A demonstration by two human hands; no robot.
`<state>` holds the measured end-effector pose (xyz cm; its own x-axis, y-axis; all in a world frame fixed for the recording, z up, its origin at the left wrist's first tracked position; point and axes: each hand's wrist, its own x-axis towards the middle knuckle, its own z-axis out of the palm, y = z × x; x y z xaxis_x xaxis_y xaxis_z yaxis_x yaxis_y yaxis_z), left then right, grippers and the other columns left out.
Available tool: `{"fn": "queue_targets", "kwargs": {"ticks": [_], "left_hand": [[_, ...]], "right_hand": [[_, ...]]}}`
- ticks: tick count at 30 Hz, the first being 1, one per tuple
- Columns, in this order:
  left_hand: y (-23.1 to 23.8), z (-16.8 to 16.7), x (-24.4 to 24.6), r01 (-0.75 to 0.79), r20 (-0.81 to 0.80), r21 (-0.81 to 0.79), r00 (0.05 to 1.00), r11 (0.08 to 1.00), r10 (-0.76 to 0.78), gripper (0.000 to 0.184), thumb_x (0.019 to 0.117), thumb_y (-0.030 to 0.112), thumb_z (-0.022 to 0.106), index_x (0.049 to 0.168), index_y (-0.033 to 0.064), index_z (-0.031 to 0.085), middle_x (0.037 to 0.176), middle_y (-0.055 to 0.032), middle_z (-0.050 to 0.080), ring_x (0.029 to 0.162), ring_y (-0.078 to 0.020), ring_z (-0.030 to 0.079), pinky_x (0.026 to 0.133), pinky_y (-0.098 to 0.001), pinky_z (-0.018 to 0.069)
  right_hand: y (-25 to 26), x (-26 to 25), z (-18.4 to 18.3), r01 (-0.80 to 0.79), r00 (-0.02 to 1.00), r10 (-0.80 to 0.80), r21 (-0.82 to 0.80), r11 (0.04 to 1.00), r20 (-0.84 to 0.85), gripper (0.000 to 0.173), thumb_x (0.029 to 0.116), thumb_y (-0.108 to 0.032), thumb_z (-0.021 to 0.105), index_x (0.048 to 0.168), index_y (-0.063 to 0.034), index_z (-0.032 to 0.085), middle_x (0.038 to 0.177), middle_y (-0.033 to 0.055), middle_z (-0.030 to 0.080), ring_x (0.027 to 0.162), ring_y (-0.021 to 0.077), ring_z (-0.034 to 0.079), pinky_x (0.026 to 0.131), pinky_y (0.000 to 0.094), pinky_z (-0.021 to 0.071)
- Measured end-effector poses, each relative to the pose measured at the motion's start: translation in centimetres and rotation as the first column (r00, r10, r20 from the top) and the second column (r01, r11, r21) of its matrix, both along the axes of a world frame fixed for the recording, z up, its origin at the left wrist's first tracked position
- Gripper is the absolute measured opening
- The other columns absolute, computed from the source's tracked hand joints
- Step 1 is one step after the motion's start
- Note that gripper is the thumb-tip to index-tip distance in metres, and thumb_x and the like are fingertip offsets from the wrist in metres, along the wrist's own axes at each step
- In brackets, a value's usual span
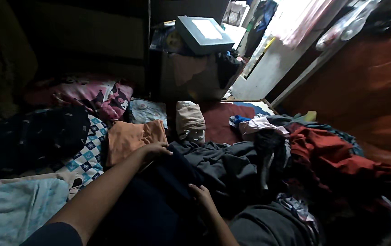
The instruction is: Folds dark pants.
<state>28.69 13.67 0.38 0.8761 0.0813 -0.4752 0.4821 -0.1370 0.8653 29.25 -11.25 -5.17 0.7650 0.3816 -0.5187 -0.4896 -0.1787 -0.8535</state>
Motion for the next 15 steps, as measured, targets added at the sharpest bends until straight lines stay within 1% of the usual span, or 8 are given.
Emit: {"fn": "queue_targets", "kwargs": {"ticks": [3,5,6,7,10,11,13,15], "left_hand": [[0.0,1.2,-0.9,0.031,0.068,-0.015,0.997,0.999,-0.03,0.046,0.0968,-0.005,0.059,0.14,0.0014,0.044,0.11,-0.015,0.059,0.083,-0.0138,0.058,0.077,-0.031,0.0515],[0.3,1.8,-1.5,0.024,0.167,-0.002,0.986,1.0,-0.023,0.048,0.0934,-0.01,0.057,0.138,0.0017,0.044,0.105,-0.0132,0.06,0.078,-0.0107,0.059,0.072,-0.0285,0.0516],[0.4,2.1,-1.9,0.012,0.209,0.002,0.978,1.0,-0.013,0.05,0.0925,-0.01,0.056,0.139,0.0028,0.043,0.102,-0.0122,0.062,0.077,-0.01,0.059,0.072,-0.0284,0.0514],[0.4,2.6,-2.4,0.0,0.245,0.006,0.97,1.0,-0.001,0.052,0.0916,-0.009,0.055,0.14,0.0043,0.041,0.102,-0.0116,0.062,0.079,-0.0101,0.06,0.074,-0.029,0.0518],[0.5,4.7,-4.4,0.005,0.349,0.013,0.937,1.0,-0.01,0.063,0.0899,-0.011,0.053,0.148,0.0056,0.036,0.121,-0.0136,0.061,0.095,-0.0111,0.062,0.083,-0.0302,0.053],[0.7,5.3,-5.4,0.014,0.391,0.04,0.92,0.999,-0.028,0.059,0.0896,-0.009,0.053,0.146,0.0036,0.04,0.119,-0.0114,0.062,0.095,-0.0083,0.063,0.083,-0.0276,0.054],[1.2,6.4,-8.2,-0.004,0.451,0.152,0.89,0.988,-0.065,0.037,0.0929,-0.009,0.057,0.129,-0.004,0.054,0.109,-0.0084,0.065,0.091,-0.005,0.063,0.082,-0.025,0.055],[1.8,6.6,-12.3,-0.076,0.53,0.304,0.842,0.95,-0.102,0.021,0.0914,-0.007,0.057,0.111,-0.0052,0.063,0.103,-0.0066,0.066,0.091,-0.0048,0.062,0.084,-0.0257,0.0535]], "right_hand": [[0.1,-0.4,0.4,0.029,0.999,-0.03,0.081,0.996,0.01,0.023,0.1004,-0.006,0.06,0.121,0.005,0.055,0.092,0.0071,0.065,0.073,0.0057,0.062,0.066,0.0216,0.0522],[-0.1,-1.0,1.3,0.049,0.999,-0.049,0.124,0.991,-0.003,0.036,0.0999,-0.002,0.058,0.133,0.0059,0.048,0.108,0.0118,0.064,0.089,0.0095,0.065,0.078,0.0257,0.0552],[-0.2,-1.4,1.8,0.067,0.998,-0.069,0.137,0.988,0.008,0.038,0.0992,0.001,0.057,0.136,0.0054,0.046,0.109,0.012,0.063,0.09,0.0096,0.065,0.079,0.0257,0.0555],[-0.3,-1.8,2.3,0.098,0.994,-0.104,0.154,0.983,0.036,0.04,0.0975,0.004,0.057,0.136,0.0051,0.045,0.108,0.0118,0.063,0.089,0.0098,0.066,0.077,0.0259,0.0564],[-0.8,-3.6,3.5,0.132,0.94,-0.196,0.229,0.964,0.279,0.054,0.0881,0.008,0.063,0.137,0.006,0.04,0.111,0.0107,0.062,0.094,0.0077,0.066,0.08,0.0251,0.0578],[-0.9,-4.5,3.9,0.118,0.896,-0.205,0.233,0.965,0.393,0.061,0.0847,0.006,0.066,0.136,0.006,0.034,0.112,0.0088,0.06,0.094,0.0039,0.065,0.08,0.0224,0.0573],[-1.1,-6.4,4.1,0.045,0.732,-0.179,0.215,0.976,0.658,0.069,0.0824,0.0,0.071,0.136,0.0111,0.029,0.117,0.0094,0.059,0.099,-0.0025,0.062,0.083,0.0169,0.0538],[-1.5,-7.9,3.9,-0.109,0.373,-0.09,0.14,0.984,0.924,0.054,0.0872,-0.009,0.07,0.128,0.0128,0.043,0.12,0.0141,0.061,0.108,-0.0021,0.06,0.095,0.0139,0.0473]]}}
